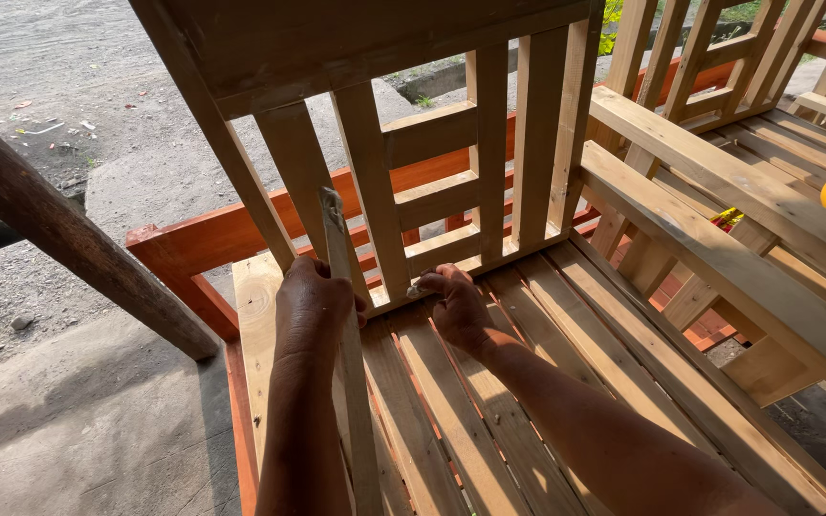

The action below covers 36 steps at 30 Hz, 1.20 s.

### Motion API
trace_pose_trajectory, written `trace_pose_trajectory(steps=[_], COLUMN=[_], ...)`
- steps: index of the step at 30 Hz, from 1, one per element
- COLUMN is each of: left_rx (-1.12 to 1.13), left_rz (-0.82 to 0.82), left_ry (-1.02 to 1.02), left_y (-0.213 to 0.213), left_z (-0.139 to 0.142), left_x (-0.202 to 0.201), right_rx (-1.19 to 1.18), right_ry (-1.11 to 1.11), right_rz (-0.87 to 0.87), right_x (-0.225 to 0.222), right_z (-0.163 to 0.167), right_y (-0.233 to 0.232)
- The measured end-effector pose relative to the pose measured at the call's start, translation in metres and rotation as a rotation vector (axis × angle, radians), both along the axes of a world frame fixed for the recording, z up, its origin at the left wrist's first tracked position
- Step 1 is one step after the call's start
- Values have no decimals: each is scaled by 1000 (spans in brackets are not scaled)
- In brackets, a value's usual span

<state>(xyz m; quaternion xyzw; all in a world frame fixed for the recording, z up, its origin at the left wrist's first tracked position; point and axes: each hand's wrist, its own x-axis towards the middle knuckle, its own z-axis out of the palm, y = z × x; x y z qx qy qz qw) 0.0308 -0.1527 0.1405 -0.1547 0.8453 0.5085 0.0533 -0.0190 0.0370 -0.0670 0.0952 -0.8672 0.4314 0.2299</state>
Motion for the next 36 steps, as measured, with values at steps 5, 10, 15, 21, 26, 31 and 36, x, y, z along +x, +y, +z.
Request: trace_pose_trajectory(steps=[5, 10, 15, 21, 26, 31, 36], left_rx=[11, 1, 126, 139, 111, 97, 54], left_rz=[28, 37, 41, 58, 47, 30, 2], left_ry=[-35, -34, -13, -32, -44, -42, -55], left_y=[-20, -32, -40, -43, -44, -42, -42], left_z=[-10, -24, -34, -34, -31, -31, -30], left_x=[-2, -4, -7, -5, -3, -1, -1], right_rx=[-32, 154, 323, 101, -358, -657, 91], right_ry=[-46, -94, -15, 171, -461, -661, -608], right_rz=[98, -2, -80, 131, 37, 154, -42], right_x=[1, 3, -7, -31, -27, -21, -28], right_z=[-18, -35, -74, -108, -87, -64, -67], right_y=[-35, -69, -79, -94, -107, -113, -106])
